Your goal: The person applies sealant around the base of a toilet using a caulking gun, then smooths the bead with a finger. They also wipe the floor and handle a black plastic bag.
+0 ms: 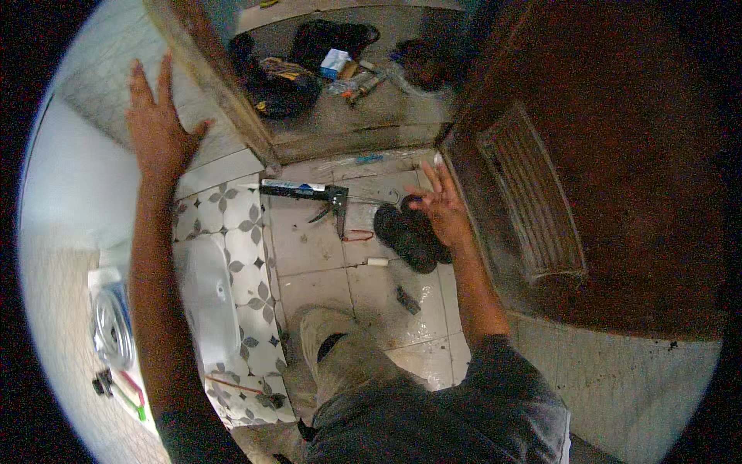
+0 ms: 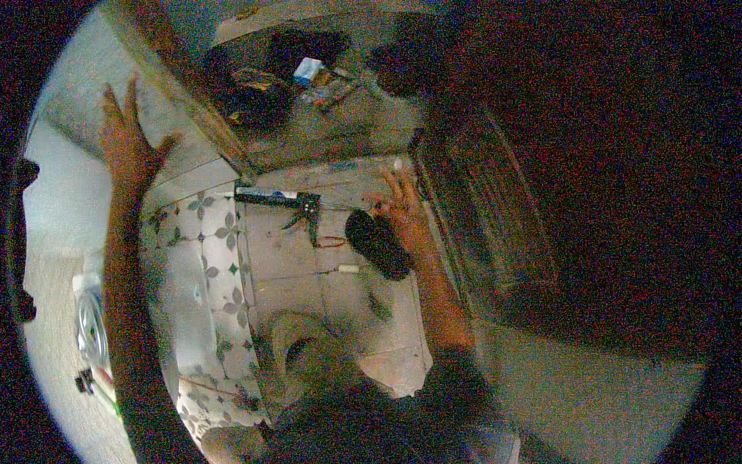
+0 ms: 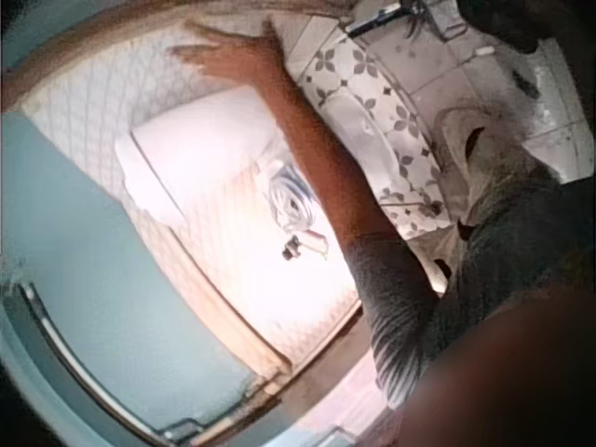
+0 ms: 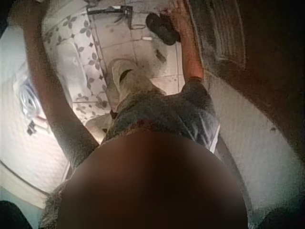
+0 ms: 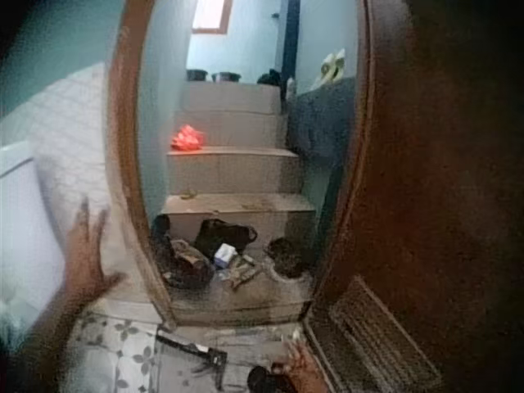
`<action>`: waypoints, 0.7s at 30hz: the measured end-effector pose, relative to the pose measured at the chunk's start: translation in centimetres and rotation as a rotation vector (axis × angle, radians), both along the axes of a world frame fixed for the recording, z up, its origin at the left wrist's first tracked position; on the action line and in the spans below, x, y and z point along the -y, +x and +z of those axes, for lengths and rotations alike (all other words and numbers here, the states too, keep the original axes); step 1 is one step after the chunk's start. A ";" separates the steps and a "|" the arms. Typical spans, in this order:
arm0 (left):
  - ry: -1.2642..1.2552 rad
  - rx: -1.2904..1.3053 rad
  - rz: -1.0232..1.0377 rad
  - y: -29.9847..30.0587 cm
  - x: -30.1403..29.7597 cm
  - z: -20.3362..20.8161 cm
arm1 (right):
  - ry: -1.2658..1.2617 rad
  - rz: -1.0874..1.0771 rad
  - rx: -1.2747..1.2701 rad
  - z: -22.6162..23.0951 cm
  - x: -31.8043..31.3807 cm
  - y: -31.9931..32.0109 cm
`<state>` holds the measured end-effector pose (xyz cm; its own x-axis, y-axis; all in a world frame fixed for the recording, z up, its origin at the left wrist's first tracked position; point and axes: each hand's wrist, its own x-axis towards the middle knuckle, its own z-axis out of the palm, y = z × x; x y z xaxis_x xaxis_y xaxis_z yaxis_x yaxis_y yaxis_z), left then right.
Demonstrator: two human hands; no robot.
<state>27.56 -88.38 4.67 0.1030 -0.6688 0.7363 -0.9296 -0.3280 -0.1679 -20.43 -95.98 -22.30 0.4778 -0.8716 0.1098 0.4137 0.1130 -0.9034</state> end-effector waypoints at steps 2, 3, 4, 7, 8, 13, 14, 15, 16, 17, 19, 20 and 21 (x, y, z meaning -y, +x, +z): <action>-0.082 0.023 0.014 2.7 3.6 -0.1 | -0.007 0.016 0.131 2.0 2.7 0.5; -0.097 0.022 0.033 3.8 4.8 -0.1 | -0.021 0.041 0.196 2.8 3.6 1.0; -0.126 0.020 0.057 4.8 6.3 -0.3 | 0.001 0.011 0.206 3.1 5.1 1.7; -0.155 0.034 0.023 5.7 8.6 -1.5 | 0.055 -0.051 0.206 1.9 8.3 2.8; -0.155 0.034 0.011 5.9 9.4 -2.0 | 0.077 -0.092 0.171 1.0 9.5 2.9; -0.262 0.078 0.024 6.1 12.2 -3.3 | -0.358 -0.349 -0.347 -4.0 20.1 3.7; -0.293 0.112 -0.027 6.2 12.4 -3.3 | -0.420 -0.400 -0.517 -4.6 22.7 3.8; -0.305 0.143 -0.045 6.4 12.5 -3.4 | -0.490 -0.453 -0.694 -4.8 25.1 3.8; -0.317 0.175 -0.063 6.7 12.7 -3.6 | -0.565 -0.489 -0.796 -4.8 27.5 4.0; -0.306 0.212 -0.044 7.0 12.6 -3.8 | -0.639 -0.530 -0.900 -4.6 29.8 4.4; -0.331 0.308 -0.033 7.8 12.8 -4.0 | -0.795 -0.590 -0.946 -4.1 34.1 5.8; -0.300 0.290 0.006 8.2 12.8 -4.2 | -0.934 -0.624 -1.006 -3.9 35.7 6.8; -0.271 0.272 0.047 8.7 12.7 -4.3 | -1.077 -0.655 -1.063 -3.5 37.3 7.7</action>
<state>36.24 -101.04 0.38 -0.0940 -0.4455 0.8903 -0.8459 -0.4359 -0.3074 -12.77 -133.28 -25.82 0.3339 -0.6872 0.6452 -0.6818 -0.6487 -0.3382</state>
